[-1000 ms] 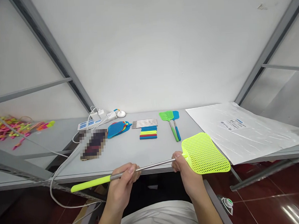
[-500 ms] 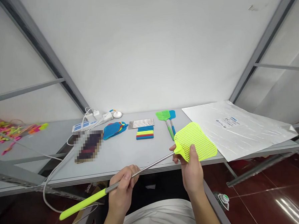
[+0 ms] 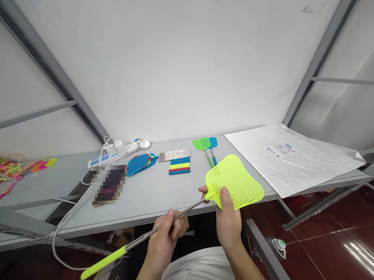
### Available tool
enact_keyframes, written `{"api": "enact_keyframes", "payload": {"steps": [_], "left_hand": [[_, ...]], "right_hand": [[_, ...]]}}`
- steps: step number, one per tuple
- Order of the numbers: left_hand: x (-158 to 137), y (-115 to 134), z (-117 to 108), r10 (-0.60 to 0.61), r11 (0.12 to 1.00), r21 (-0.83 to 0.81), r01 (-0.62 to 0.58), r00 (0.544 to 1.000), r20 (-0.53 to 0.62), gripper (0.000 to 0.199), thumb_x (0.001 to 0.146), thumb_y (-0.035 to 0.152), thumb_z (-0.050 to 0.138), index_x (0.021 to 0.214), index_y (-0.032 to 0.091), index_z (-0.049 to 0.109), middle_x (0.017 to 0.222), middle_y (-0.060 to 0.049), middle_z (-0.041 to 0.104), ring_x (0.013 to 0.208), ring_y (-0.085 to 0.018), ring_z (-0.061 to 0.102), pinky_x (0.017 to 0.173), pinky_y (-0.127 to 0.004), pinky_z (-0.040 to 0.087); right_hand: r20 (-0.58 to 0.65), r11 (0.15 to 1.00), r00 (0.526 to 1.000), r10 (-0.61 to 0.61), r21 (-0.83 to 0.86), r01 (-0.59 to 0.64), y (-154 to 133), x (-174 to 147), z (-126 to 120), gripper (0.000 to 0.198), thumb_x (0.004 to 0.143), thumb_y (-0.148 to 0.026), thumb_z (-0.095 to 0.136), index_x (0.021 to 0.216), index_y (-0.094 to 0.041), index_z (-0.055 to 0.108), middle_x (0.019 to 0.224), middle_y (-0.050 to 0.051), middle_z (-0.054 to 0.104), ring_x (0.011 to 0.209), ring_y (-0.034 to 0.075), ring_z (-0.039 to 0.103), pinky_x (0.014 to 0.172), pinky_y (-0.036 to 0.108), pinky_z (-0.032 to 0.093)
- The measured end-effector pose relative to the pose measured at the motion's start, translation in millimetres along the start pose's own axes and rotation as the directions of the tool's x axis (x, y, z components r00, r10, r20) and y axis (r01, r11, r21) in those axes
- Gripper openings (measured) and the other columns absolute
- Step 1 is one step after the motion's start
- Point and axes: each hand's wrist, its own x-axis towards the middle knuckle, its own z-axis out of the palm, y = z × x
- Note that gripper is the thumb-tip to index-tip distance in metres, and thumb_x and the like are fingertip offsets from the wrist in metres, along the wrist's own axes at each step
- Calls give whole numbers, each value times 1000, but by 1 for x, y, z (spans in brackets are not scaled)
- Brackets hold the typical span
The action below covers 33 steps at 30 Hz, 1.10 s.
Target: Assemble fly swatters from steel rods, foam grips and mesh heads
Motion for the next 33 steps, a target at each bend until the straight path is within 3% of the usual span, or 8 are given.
{"api": "enact_keyframes", "payload": {"steps": [10,12,15,19,22,25,29,33], "left_hand": [[-3,-8,2,3,951,-310,9,999,38,51,99,51,39,58,21,31,52,7,20,45,-8,16,46,-27,13],[-1,-6,-1,-4,953,-303,17,999,43,51,99,51,39,59,21,32,53,7,21,46,-8,17,46,-27,14],[1,-5,-4,-27,981,-190,33,999,32,51,99,51,40,58,21,33,53,6,24,48,-9,22,48,-28,17],[0,-3,1,-88,991,-100,92,995,38,55,96,53,45,53,21,29,51,6,24,50,-10,22,49,-29,17],[1,-1,2,-87,983,-164,87,996,9,56,96,52,44,52,21,26,49,7,19,48,-9,17,48,-29,13],[3,1,-3,-86,973,-220,75,995,-42,54,96,47,46,54,21,25,51,8,15,48,-8,14,48,-29,11],[5,5,-11,-101,974,-208,89,994,-49,52,95,45,51,56,21,25,53,8,16,48,-8,14,48,-28,11],[6,9,-14,-96,986,-143,79,989,-114,51,93,44,53,56,22,26,54,7,17,50,-9,15,49,-28,12]], "right_hand": [[89,993,995,37,112,-47,6,-8,10,46,97,-47,40,88,-19,76,81,7,69,80,21,61,82,36,45],[138,992,989,54,104,-69,8,-9,11,47,98,-48,37,94,-20,75,83,7,68,82,21,60,79,35,46],[308,998,950,57,-10,-57,11,-15,17,41,98,-48,41,109,-23,71,87,5,64,82,19,57,75,33,45],[472,982,880,46,-185,49,12,-24,23,32,97,-42,48,92,-23,72,85,3,60,79,17,56,72,29,43],[401,964,916,25,-252,84,8,-18,18,36,96,-43,51,72,-20,66,70,0,53,67,14,51,64,27,40],[266,964,961,72,-266,1,4,-6,8,44,95,-50,50,65,-18,61,56,-3,43,54,11,44,53,25,35],[238,975,950,204,-140,-174,5,0,2,44,90,-56,55,72,-17,64,50,-5,41,48,12,50,43,22,30],[254,972,939,232,-29,-232,8,-1,2,44,92,-55,52,76,-16,67,48,-7,43,35,7,42,46,26,43]]}}
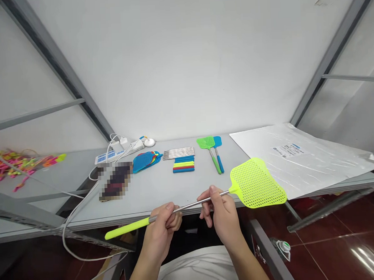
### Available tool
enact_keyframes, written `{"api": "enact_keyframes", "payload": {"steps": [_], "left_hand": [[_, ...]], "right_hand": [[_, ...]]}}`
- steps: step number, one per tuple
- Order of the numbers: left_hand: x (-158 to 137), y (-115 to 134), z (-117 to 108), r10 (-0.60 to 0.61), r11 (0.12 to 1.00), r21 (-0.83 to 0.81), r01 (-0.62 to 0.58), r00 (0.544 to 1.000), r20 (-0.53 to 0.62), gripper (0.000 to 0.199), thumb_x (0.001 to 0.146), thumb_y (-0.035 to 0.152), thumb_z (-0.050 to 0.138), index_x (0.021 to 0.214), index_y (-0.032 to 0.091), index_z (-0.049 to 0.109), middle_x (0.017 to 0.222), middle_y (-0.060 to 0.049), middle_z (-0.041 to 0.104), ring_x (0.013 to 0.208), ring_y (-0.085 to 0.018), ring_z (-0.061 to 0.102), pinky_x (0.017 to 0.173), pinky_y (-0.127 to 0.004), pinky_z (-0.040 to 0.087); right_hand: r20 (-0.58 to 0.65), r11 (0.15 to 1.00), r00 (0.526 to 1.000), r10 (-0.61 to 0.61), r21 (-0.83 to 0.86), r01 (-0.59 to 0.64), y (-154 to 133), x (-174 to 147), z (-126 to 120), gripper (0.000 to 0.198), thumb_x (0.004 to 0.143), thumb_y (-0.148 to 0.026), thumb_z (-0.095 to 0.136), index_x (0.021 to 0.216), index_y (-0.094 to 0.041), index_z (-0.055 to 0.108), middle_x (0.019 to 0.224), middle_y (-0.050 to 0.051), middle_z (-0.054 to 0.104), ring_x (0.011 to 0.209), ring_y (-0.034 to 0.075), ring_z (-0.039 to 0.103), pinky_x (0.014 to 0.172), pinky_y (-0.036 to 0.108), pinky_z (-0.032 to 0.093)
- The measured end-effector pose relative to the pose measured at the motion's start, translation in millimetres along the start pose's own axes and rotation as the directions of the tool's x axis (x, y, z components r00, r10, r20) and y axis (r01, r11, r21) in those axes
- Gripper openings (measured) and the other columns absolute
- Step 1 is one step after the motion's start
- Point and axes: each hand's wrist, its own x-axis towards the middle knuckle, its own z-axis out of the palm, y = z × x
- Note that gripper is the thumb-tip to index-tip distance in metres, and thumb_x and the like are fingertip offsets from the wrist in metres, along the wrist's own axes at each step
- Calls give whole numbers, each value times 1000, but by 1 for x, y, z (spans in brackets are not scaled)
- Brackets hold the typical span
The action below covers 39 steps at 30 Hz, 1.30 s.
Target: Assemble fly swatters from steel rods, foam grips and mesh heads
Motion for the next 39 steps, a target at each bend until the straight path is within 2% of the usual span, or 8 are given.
{"api": "enact_keyframes", "payload": {"steps": [3,9,12,16,21,25,30,39], "left_hand": [[2,4,-5,7,1000,22,-6,999,-33,50,92,41,56,56,22,27,55,7,17,51,-9,15,49,-29,13],[5,23,-35,55,996,81,-46,992,-111,51,91,38,58,53,22,27,55,6,18,52,-10,17,50,-29,14],[3,28,-44,55,991,128,-39,991,-122,50,90,36,59,52,21,30,54,5,21,52,-11,19,50,-30,16],[2,21,-35,80,997,4,-80,987,-137,50,93,37,53,52,21,31,52,5,23,50,-11,20,49,-29,17],[1,3,-12,39,999,-16,-40,996,-85,50,93,43,52,53,20,33,52,6,26,50,-10,20,48,-28,16],[-3,-6,5,-35,999,-23,34,998,-46,49,93,46,51,54,20,35,50,6,29,49,-9,23,48,-27,18],[-4,-2,9,-97,995,-42,95,993,-61,52,88,48,58,56,22,27,53,9,18,49,-8,13,47,-26,11],[0,6,-14,-87,994,-79,79,991,-106,53,86,44,63,56,22,25,52,9,16,48,-7,12,48,-26,10]], "right_hand": [[-57,995,998,15,101,-9,-3,6,-7,44,92,-54,52,75,-16,67,46,-9,38,32,7,40,48,28,47],[-307,979,951,-44,177,103,-21,25,-38,41,89,-53,59,68,-18,62,44,-9,34,33,6,38,47,26,46],[-276,981,961,-32,175,83,-26,28,-45,41,89,-53,59,70,-17,62,45,-9,35,35,7,38,47,27,45],[-240,971,969,-56,211,108,-23,26,-42,39,91,-54,57,76,-18,62,49,-9,35,39,6,36,48,25,44],[88,995,996,-14,102,5,0,11,-12,26,89,-44,64,98,-20,65,56,-7,48,48,7,47,55,24,44],[271,999,962,37,25,-46,15,-3,10,28,93,-43,59,86,-17,66,55,-3,54,47,9,51,51,24,41],[241,999,971,14,28,-21,13,-7,13,32,95,-46,54,85,-17,65,56,-2,59,42,11,55,44,23,40],[77,999,997,-2,48,-2,13,-3,1,35,94,-48,55,87,-16,68,58,1,59,53,15,59,55,28,46]]}}
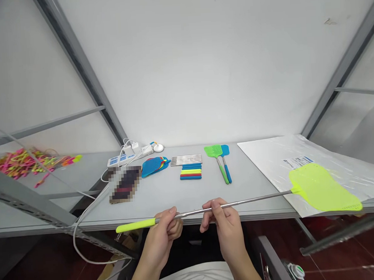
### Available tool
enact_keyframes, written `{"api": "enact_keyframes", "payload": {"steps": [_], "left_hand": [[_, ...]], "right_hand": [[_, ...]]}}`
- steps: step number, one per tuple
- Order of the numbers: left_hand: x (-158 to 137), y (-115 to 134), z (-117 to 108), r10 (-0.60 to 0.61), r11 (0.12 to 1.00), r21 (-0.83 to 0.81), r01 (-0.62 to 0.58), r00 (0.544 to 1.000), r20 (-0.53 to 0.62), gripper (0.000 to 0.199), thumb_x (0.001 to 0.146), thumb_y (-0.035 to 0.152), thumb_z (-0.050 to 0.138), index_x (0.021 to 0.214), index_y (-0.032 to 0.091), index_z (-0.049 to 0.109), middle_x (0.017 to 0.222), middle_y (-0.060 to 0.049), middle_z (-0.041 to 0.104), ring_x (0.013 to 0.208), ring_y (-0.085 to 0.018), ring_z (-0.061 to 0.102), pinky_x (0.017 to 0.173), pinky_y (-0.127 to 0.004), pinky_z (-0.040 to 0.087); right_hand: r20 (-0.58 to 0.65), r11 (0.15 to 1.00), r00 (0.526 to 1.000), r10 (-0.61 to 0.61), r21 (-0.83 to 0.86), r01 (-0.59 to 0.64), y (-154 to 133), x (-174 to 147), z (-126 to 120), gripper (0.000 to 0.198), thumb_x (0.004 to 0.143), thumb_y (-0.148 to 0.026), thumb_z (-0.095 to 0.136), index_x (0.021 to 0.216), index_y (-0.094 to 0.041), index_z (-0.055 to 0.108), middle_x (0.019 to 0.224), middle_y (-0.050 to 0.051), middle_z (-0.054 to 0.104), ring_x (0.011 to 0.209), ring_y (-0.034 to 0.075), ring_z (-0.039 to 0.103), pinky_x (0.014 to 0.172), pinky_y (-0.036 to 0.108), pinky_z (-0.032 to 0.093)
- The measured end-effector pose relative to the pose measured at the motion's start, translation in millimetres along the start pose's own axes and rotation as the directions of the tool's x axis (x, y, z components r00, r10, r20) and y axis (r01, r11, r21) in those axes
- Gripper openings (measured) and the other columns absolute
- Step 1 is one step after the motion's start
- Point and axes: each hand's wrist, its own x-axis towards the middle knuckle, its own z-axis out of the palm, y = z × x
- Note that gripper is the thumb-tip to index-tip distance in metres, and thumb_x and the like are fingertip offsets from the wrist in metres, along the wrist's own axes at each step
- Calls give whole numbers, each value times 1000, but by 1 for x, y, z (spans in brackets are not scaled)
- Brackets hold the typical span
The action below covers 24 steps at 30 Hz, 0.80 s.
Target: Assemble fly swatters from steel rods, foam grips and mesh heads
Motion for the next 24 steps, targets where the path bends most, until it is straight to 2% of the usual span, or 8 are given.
{"api": "enact_keyframes", "payload": {"steps": [8,11,13,15,17,20,22,24], "left_hand": [[8,3,-15,47,996,-68,-55,992,-118,57,86,41,62,51,23,21,48,10,13,45,-7,13,46,-27,12],[9,13,-24,74,991,-95,-92,981,-180,54,86,38,61,50,22,23,47,9,15,44,-7,14,45,-26,14],[10,23,-33,102,984,-119,-135,964,-246,53,86,35,59,50,22,23,48,9,16,43,-7,14,44,-26,17],[10,32,-41,127,975,-136,-178,940,-316,52,86,32,58,50,21,22,47,8,17,42,-7,16,43,-26,19],[9,37,-44,142,967,-146,-208,918,-370,52,87,29,57,49,21,22,47,8,19,41,-7,17,43,-25,22],[6,35,-33,161,955,-163,-247,896,-414,51,90,33,56,51,21,25,48,8,22,41,-7,18,43,-24,24],[4,29,-20,180,941,-196,-275,899,-399,51,92,38,54,52,20,27,50,8,23,43,-7,18,43,-24,24],[3,22,-9,194,931,-223,-287,911,-363,50,93,40,53,54,20,30,52,8,24,44,-7,18,44,-24,23]], "right_hand": [[-181,997,981,-62,28,68,-18,12,-21,35,88,-46,64,69,-17,66,63,0,54,55,13,53,56,28,44],[-227,994,970,-85,47,98,-28,15,-31,32,87,-45,66,71,-17,66,61,-1,51,55,12,52,56,28,44],[-330,985,936,-121,77,154,-34,17,-42,28,86,-43,67,74,-18,65,58,-3,47,52,11,50,54,27,43],[-444,972,882,-158,90,219,-40,19,-52,27,86,-42,68,75,-18,64,55,-5,43,50,10,46,52,25,41],[-483,967,859,-170,87,240,-45,20,-58,26,87,-41,67,76,-18,63,53,-6,41,50,10,45,52,24,41],[-462,951,859,-219,96,294,-51,17,-57,29,91,-43,61,75,-19,59,54,-6,39,51,10,44,53,25,41],[-447,929,853,-268,115,352,-55,16,-54,29,93,-42,57,74,-20,55,55,-7,37,51,10,42,52,25,41],[-422,925,866,-269,139,355,-57,16,-51,30,95,-42,55,73,-21,52,55,-7,36,50,10,40,50,25,39]]}}
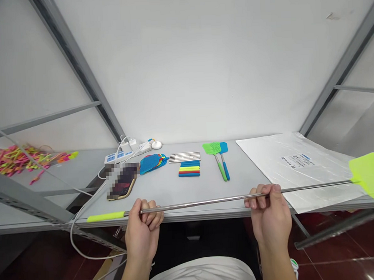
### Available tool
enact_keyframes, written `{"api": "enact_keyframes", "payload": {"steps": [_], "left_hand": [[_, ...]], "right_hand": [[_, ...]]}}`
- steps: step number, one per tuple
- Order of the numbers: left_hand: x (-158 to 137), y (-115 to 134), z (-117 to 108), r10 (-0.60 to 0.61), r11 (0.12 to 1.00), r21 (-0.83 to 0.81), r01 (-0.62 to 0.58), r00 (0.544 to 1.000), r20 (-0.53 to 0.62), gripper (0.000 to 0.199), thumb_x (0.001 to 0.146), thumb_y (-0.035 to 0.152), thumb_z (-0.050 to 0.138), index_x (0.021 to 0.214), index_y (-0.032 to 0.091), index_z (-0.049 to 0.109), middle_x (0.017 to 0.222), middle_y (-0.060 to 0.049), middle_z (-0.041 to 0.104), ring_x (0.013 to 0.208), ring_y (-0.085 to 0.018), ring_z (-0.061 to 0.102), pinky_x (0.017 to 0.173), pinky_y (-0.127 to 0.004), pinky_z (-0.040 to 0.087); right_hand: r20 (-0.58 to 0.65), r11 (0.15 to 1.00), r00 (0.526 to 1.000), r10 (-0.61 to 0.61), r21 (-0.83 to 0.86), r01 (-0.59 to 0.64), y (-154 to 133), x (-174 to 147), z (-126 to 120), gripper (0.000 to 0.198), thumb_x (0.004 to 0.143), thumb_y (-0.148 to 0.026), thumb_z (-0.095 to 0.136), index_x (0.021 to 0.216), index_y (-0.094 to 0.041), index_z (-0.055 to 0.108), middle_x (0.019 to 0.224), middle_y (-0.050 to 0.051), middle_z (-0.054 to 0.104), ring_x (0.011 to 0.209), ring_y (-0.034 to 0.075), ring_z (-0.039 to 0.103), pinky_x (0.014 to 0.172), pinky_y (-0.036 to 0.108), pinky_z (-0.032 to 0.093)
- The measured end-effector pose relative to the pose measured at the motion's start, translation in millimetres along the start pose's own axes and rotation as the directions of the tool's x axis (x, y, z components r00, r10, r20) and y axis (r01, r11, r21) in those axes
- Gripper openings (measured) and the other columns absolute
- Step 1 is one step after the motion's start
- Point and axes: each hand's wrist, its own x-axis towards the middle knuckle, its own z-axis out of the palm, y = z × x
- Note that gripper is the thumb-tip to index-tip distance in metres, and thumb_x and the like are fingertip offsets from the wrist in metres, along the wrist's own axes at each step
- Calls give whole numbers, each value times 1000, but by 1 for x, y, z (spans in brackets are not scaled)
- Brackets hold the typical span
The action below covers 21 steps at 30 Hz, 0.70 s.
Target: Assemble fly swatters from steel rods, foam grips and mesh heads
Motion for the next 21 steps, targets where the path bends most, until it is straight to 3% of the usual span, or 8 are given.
{"api": "enact_keyframes", "payload": {"steps": [5,9,12,17,21], "left_hand": [[-11,-13,7,-4,997,78,-3,996,88,50,94,43,53,55,19,34,54,6,27,49,-9,22,46,-24,23],[-19,-22,11,-87,987,148,58,977,196,52,94,50,50,55,20,34,55,6,27,50,-10,21,48,-25,22],[-22,-25,13,-109,983,168,76,975,195,53,94,49,50,55,20,31,54,6,24,50,-9,19,48,-25,20],[-14,-15,8,-85,986,147,74,994,73,51,91,43,55,54,20,28,54,8,22,48,-8,17,46,-24,17],[-10,-9,4,-96,988,128,85,992,80,51,92,41,55,54,20,29,53,8,22,46,-7,16,46,-25,18]], "right_hand": [[99,996,991,89,-34,-86,14,-9,8,27,94,-43,56,77,-22,55,55,-7,40,48,10,41,51,26,41],[231,973,946,228,-90,-213,35,-29,18,30,94,-46,55,77,-21,59,57,-5,44,48,10,46,51,27,42],[279,962,922,270,-120,-245,43,-40,21,31,93,-48,55,77,-22,60,58,-4,45,50,11,46,52,28,42],[161,962,955,250,-155,-226,35,-38,18,28,90,-45,63,79,-19,65,52,-7,35,47,9,37,50,26,40],[111,961,964,243,-161,-224,23,-34,16,27,86,-45,68,79,-18,66,55,-7,34,49,8,35,51,26,41]]}}
